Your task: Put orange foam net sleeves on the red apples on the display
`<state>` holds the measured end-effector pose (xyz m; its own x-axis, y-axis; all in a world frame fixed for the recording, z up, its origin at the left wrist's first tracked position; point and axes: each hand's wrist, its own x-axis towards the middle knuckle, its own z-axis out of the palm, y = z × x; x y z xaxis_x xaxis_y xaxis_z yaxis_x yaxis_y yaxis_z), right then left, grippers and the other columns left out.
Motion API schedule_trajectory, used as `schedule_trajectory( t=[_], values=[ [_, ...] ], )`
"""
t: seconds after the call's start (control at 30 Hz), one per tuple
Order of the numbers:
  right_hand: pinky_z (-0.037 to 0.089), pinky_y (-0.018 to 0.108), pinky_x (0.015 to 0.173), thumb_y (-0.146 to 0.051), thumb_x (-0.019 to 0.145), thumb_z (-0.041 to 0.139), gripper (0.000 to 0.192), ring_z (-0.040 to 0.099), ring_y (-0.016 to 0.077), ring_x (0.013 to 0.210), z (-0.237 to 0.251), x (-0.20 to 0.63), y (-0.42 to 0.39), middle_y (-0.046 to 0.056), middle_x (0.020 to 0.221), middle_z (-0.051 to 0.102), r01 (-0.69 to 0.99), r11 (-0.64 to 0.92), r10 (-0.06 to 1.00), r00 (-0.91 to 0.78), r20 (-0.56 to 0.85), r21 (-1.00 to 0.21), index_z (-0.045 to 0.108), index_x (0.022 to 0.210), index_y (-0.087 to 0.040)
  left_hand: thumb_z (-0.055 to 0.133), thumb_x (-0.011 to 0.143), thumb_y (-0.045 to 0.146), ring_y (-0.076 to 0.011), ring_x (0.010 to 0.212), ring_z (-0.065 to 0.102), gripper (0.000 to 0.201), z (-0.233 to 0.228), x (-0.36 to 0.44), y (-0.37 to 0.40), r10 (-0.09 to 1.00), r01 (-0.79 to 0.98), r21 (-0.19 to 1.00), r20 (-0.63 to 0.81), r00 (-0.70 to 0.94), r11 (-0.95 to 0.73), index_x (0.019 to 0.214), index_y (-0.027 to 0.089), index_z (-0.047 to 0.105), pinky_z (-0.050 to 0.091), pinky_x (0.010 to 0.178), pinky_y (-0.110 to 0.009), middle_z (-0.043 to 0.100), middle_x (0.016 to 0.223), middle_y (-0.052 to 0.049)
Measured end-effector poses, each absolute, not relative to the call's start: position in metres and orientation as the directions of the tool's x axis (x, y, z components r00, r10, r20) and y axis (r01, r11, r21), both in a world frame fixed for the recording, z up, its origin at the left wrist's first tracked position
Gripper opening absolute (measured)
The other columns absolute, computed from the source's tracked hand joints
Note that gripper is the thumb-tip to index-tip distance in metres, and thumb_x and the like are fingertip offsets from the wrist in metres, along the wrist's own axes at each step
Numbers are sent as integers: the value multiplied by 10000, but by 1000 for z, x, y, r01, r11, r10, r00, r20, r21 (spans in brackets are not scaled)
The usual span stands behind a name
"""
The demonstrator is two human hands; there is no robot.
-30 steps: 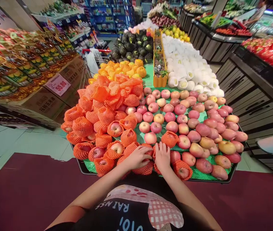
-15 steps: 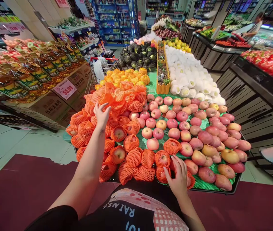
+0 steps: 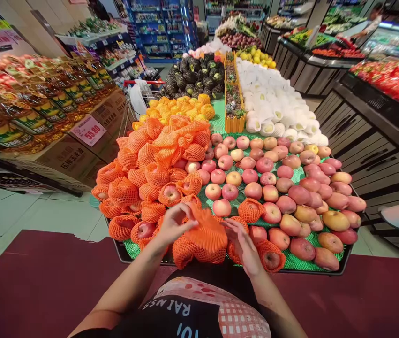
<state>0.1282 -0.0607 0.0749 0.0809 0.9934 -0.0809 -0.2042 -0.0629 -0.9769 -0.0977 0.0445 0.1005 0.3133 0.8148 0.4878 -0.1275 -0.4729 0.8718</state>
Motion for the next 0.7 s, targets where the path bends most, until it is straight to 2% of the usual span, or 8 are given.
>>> schedule_trajectory(
  t=[0.07, 0.13, 0.17, 0.27, 0.33, 0.43, 0.53, 0.7],
  values=[
    [422, 487, 1175, -754, 874, 571, 602, 544, 308, 1390, 76, 118, -59, 51, 1424, 662, -333, -141, 990, -74, -123, -932, 687, 1296, -340, 739, 888, 308, -156, 794, 603, 218, 93, -83, 27, 768, -159, 908, 413, 490, -387, 812, 198, 566, 499, 779, -299, 611, 805, -10],
    [368, 519, 1213, -709, 789, 724, 604, 480, 320, 1447, 73, 111, -61, 26, 1469, 627, -342, -206, 978, -113, -177, -917, 688, 1291, -375, 695, 916, 302, -183, 917, 616, 157, 87, -73, 17, 768, -134, 924, 374, 519, -359, 888, 201, 578, 500, 861, -329, 633, 914, -44],
    [341, 539, 1226, -648, 746, 804, 595, 466, 327, 1456, 70, 110, -62, 21, 1465, 629, -321, -222, 975, -83, -206, -921, 698, 1267, -381, 683, 918, 303, -198, 985, 613, 148, 84, -70, 14, 792, -115, 931, 355, 497, -345, 957, 206, 578, 498, 893, -342, 637, 998, -65],
    [307, 569, 1236, -496, 669, 911, 582, 495, 336, 1424, 64, 113, -66, 29, 1412, 661, -253, -196, 970, 92, -225, -948, 722, 1203, -362, 747, 844, 336, -216, 1039, 602, 360, 79, -62, 12, 885, -3, 967, 235, 401, -256, 1115, 215, 543, 499, 898, -346, 614, 1143, -89],
    [323, 554, 1229, -458, 691, 902, 519, 534, 321, 1380, 64, 117, -67, 36, 1374, 681, -214, -129, 975, 148, -163, -968, 737, 1169, -340, 764, 816, 378, -193, 902, 601, 333, 76, -59, 12, 887, 107, 981, 97, 451, -162, 1027, 202, 575, 491, 811, -317, 636, 1010, -52],
    [351, 540, 1213, -402, 738, 878, 385, 561, 305, 1344, 66, 123, -67, 41, 1334, 703, -159, -19, 987, 156, -44, -987, 771, 1098, -322, 689, 854, 410, -158, 717, 546, 249, 72, -54, 10, 788, 176, 983, -66, 612, -54, 797, 184, 603, 437, 693, -286, 616, 763, -3],
    [367, 565, 1198, -380, 704, 899, 359, 584, 312, 1315, 65, 127, -67, 42, 1283, 730, -155, 18, 977, 213, -16, -988, 792, 1041, -318, 707, 821, 384, -159, 719, 542, 220, 71, -48, 8, 748, 92, 995, -38, 663, -31, 777, 182, 631, 423, 698, -283, 627, 756, -1],
    [429, 569, 1152, -343, 579, 958, 452, 605, 328, 1292, 58, 135, -70, 38, 1233, 750, -287, -3, 935, 339, -104, -958, 800, 1003, -323, 738, 812, 449, -166, 760, 548, 277, 76, -41, 10, 826, -107, 987, -43, 562, 124, 831, 199, 620, 432, 721, -278, 609, 812, 2]
  ],
)
